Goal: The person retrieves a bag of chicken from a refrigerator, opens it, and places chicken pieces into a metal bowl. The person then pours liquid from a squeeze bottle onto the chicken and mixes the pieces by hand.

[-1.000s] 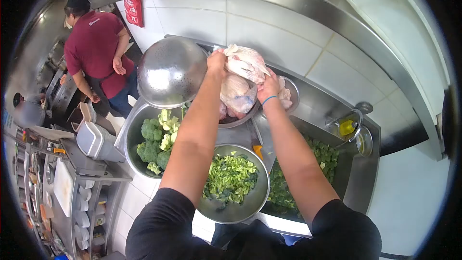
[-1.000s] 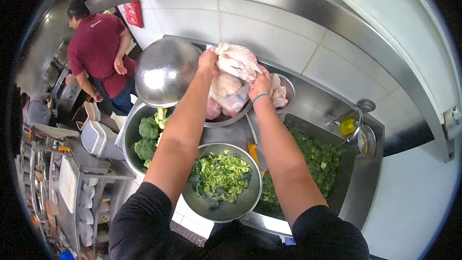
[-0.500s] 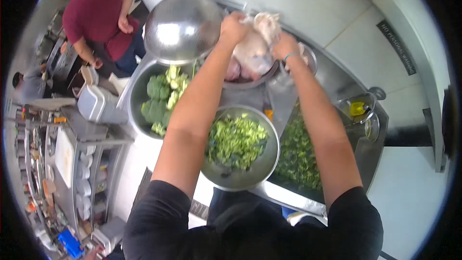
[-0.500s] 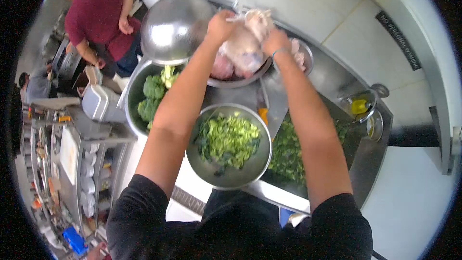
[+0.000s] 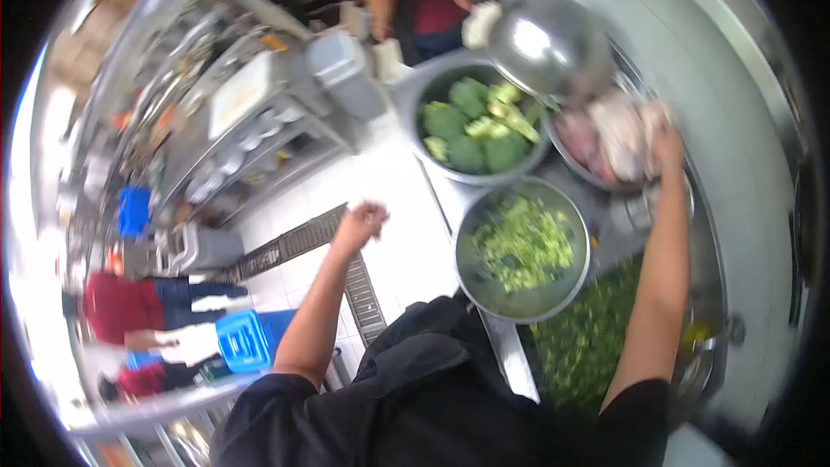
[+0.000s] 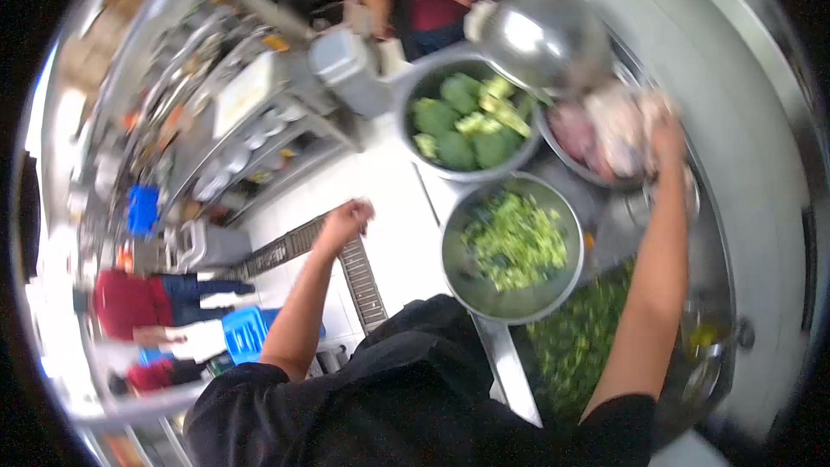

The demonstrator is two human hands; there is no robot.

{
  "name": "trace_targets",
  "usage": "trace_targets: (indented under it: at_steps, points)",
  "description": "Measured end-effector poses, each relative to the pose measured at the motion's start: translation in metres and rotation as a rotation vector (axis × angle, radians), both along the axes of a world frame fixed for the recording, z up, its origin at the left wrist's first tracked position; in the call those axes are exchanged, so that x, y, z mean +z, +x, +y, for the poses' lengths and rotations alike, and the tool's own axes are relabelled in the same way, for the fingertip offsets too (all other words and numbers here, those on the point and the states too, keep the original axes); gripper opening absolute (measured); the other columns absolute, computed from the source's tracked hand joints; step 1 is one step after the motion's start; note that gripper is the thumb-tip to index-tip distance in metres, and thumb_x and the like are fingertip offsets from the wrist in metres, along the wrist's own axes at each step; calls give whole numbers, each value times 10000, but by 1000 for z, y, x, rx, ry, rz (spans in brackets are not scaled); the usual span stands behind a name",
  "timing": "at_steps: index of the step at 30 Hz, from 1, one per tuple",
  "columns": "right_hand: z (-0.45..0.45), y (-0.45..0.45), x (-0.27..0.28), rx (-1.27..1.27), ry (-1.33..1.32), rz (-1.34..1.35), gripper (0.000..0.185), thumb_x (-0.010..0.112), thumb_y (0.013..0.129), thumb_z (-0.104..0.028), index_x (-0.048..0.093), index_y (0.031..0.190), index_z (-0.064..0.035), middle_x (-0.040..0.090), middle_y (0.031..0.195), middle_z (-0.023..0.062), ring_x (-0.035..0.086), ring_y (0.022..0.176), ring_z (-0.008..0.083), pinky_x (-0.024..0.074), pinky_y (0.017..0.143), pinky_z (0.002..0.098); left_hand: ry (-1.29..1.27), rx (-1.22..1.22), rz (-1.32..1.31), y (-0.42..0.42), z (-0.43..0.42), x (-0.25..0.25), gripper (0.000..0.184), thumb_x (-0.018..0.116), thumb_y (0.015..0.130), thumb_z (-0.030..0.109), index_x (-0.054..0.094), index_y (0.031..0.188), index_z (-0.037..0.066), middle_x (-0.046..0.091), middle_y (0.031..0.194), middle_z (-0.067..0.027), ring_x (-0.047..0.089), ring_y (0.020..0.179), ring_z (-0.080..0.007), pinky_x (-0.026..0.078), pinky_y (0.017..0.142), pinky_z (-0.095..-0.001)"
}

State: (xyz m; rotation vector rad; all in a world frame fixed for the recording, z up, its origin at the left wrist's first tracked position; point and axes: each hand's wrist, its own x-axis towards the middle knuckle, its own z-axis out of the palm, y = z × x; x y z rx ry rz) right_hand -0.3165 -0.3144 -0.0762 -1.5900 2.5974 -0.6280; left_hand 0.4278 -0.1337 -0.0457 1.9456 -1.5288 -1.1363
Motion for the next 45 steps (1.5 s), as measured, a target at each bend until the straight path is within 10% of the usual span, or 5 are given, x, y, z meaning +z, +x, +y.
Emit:
trace_targets:
  at_steps: [5, 9, 19, 26, 45]
  points:
    - [-6, 1, 6, 83, -50, -126, 742, 511, 918, -646, 607, 1350, -51, 600, 1324, 284, 577, 1215, 472, 451, 1040, 499, 389, -435, -803, 220, 232, -258, 556, 612, 890, 563, 733, 974, 27, 711, 983, -203, 658, 1000, -395, 530, 878, -497]
    - [24, 51, 58, -16, 67, -206, 707, 561, 901, -579, 583, 1362, -43, 578, 1367, 263, 554, 1266, 427, 440, 1070, 482, -117, -605, -338, 256, 382, -205, 431, 799, 644, 212, 719, 985, -39, 708, 962, -232, 679, 954, -400, 532, 871, -468]
    - [-27, 51, 39, -244, 69, -180, 683, 701, 800, -460, 600, 1356, -75, 591, 1376, 222, 569, 1279, 370, 466, 1072, 428, 664, 482, -176, 296, 173, -192, 435, 807, 821, 288, 696, 1095, -31, 707, 989, -195, 689, 802, -320, 582, 562, -472]
    - [-13, 103, 57, -508, -3, -153, 717, 717, 795, -296, 503, 1431, -43, 597, 1366, 230, 581, 1267, 366, 473, 1070, 424, 313, 52, -396, 395, -11, -212, 429, 799, 692, 329, 736, 899, -42, 724, 817, -225, 714, 766, -319, 561, 728, -452]
    - [0, 79, 66, -353, 55, -204, 774, 805, 690, -442, 614, 1298, -3, 619, 1334, 229, 596, 1237, 375, 483, 1043, 420, -1312, -1000, 43, -360, -379, 474, 346, 613, 967, 337, 727, 1060, 24, 704, 790, -77, 665, 739, -170, 533, 713, -328]
